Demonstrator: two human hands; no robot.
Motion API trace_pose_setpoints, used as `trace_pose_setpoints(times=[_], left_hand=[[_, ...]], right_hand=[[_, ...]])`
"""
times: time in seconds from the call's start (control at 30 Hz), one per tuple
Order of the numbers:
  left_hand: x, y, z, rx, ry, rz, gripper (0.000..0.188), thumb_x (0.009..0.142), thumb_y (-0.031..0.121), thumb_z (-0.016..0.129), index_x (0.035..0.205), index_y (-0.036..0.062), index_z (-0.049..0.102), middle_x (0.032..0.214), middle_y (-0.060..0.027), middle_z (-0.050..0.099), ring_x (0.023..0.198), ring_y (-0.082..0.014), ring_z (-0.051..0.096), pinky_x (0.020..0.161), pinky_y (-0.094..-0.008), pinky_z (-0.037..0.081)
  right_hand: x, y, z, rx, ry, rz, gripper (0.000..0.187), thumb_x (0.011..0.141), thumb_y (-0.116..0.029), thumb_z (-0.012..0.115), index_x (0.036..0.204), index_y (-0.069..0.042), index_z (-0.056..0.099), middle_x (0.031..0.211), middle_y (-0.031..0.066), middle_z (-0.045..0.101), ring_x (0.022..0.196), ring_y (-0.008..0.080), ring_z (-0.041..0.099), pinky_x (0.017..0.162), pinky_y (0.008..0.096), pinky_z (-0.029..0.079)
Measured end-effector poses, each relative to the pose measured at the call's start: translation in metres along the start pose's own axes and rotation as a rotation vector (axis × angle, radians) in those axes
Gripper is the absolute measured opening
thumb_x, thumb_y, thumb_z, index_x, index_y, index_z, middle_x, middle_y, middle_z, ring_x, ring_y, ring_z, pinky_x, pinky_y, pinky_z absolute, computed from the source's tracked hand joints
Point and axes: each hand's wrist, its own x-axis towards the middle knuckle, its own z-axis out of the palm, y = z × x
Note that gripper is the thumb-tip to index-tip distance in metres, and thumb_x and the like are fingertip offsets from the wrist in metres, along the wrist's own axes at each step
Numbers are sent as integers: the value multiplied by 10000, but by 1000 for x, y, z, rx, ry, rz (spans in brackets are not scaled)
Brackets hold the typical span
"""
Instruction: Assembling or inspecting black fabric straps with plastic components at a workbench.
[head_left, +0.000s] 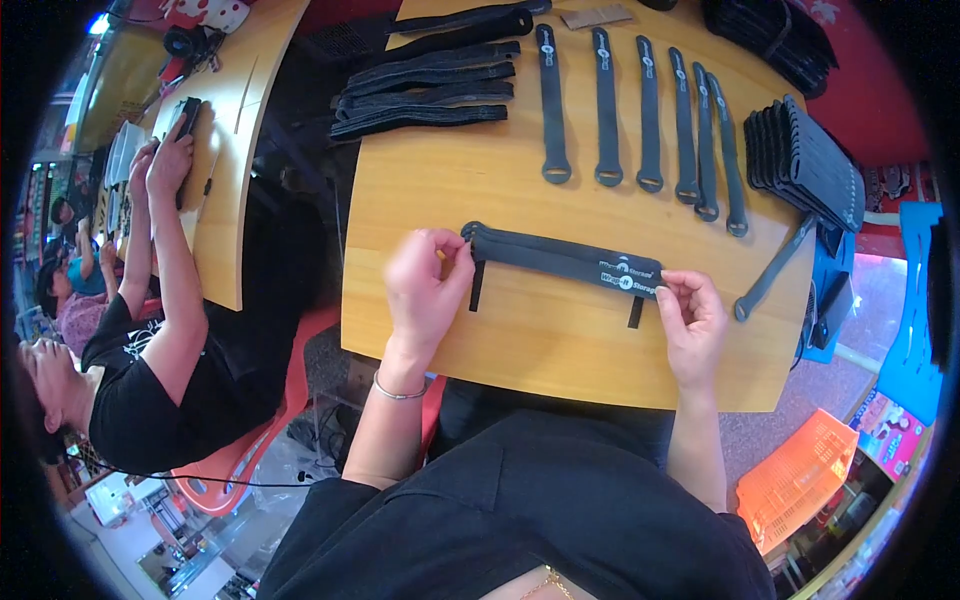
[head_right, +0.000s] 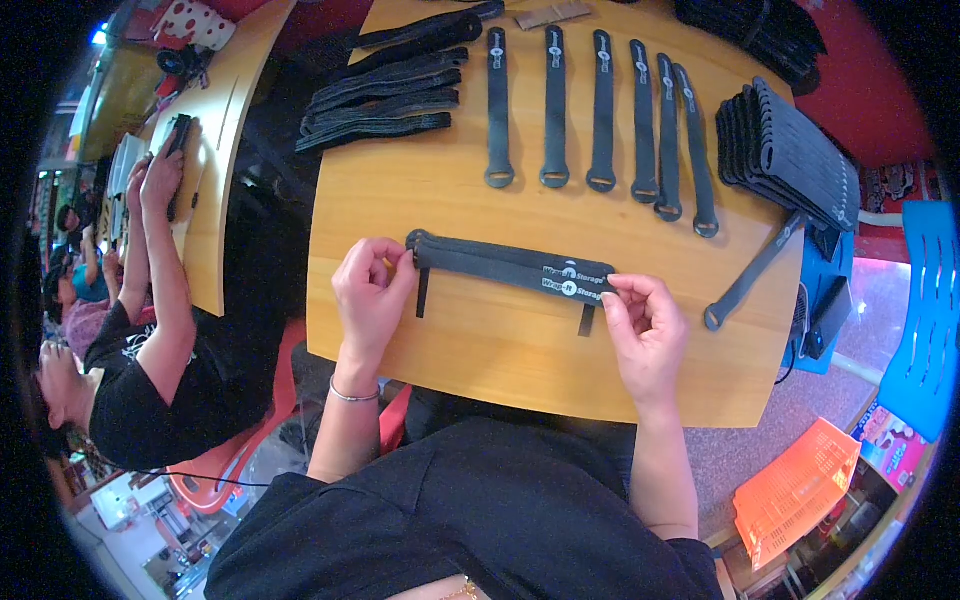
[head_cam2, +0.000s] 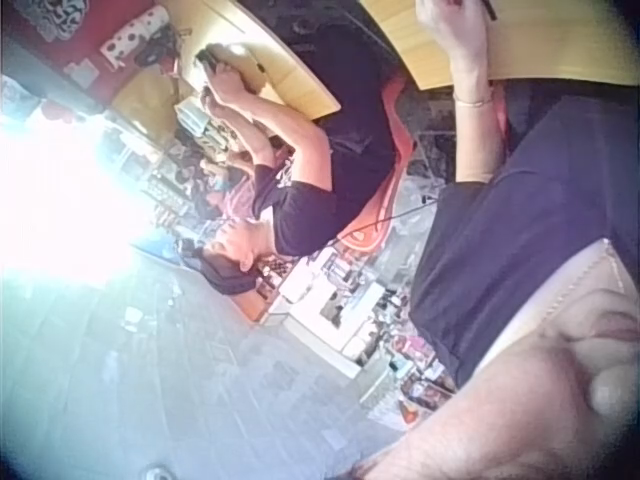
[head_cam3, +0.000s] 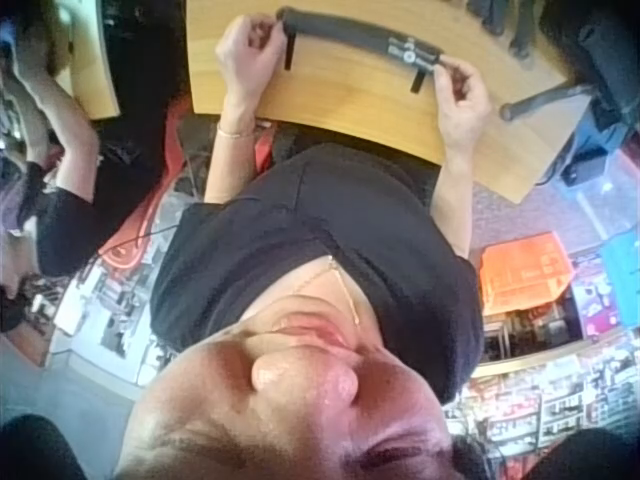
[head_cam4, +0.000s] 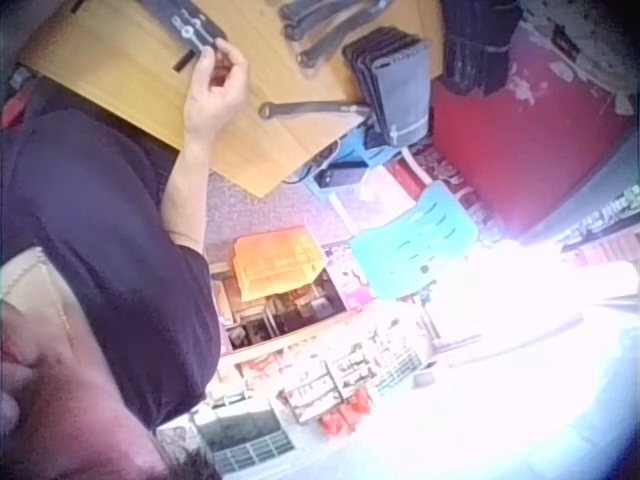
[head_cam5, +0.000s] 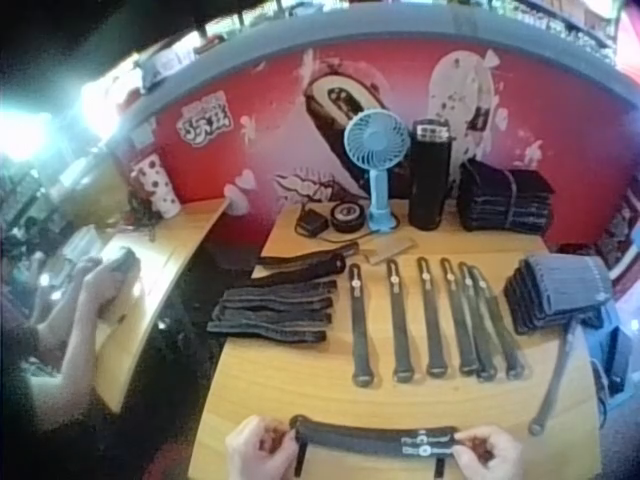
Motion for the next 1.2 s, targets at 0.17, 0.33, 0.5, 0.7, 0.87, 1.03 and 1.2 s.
trace_pose_setpoints(times=[0.17, 0.33, 0.5, 0.7, 0.87, 1.03, 1.2], left_hand=[[-1, -1, 0, 4, 9, 8, 117, 700, -48, 665, 751, 14, 581, 605, -6, 484, 464, -64, 341, 443, -225, 277], [-1, -1, -1, 27, -11, 2, 115, 704, -37, 666, 732, 27, 575, 653, -44, 542, 451, -109, 398, 426, -249, 316], [-1, 1, -1, 24, -17, -11, 116, 701, -40, 664, 731, 27, 574, 647, -43, 536, 454, -109, 399, 429, -250, 320], [-1, -2, 2, 6, 10, -6, 117, 696, -50, 663, 737, 18, 578, 588, 0, 475, 462, -61, 335, 441, -223, 271], [-1, -1, 3, 10, 14, -10, 119, 697, -48, 664, 729, 19, 572, 569, 1, 453, 462, -64, 334, 441, -223, 270], [0, 1, 2, 8, 9, -28, 119, 705, -41, 668, 723, 22, 569, 549, 2, 423, 461, -66, 329, 438, -228, 265], [-2, -3, 2, 14, 18, -9, 121, 703, -40, 672, 721, 22, 570, 546, -1, 415, 463, -69, 333, 441, -230, 267]], right_hand=[[0, 0, 1, -10, 7, 3, 167, 833, 29, 619, 987, -27, 586, 809, -45, 545, 665, 0, 456, 576, 135, 366], [1, -1, 1, -18, 2, -3, 150, 832, 23, 624, 966, -30, 581, 797, -46, 548, 651, -3, 455, 564, 133, 363], [1, 1, 1, -23, 13, -9, 135, 830, 15, 633, 937, -34, 567, 782, -49, 543, 636, -6, 448, 550, 135, 356], [1, 3, 1, -32, 16, -13, 129, 828, 8, 640, 915, -37, 556, 764, -51, 532, 622, -4, 435, 539, 138, 345], [2, 2, 1, -40, 13, -28, 128, 828, 4, 643, 912, -39, 556, 754, -52, 528, 611, -3, 430, 535, 136, 340], [1, 2, 1, -41, 19, -6, 130, 826, 3, 647, 910, -36, 556, 751, -51, 527, 605, -4, 427, 531, 136, 339], [1, 3, 0, -51, 5, -16, 148, 822, 6, 649, 929, -37, 557, 752, -50, 528, 609, -5, 430, 532, 136, 342]])
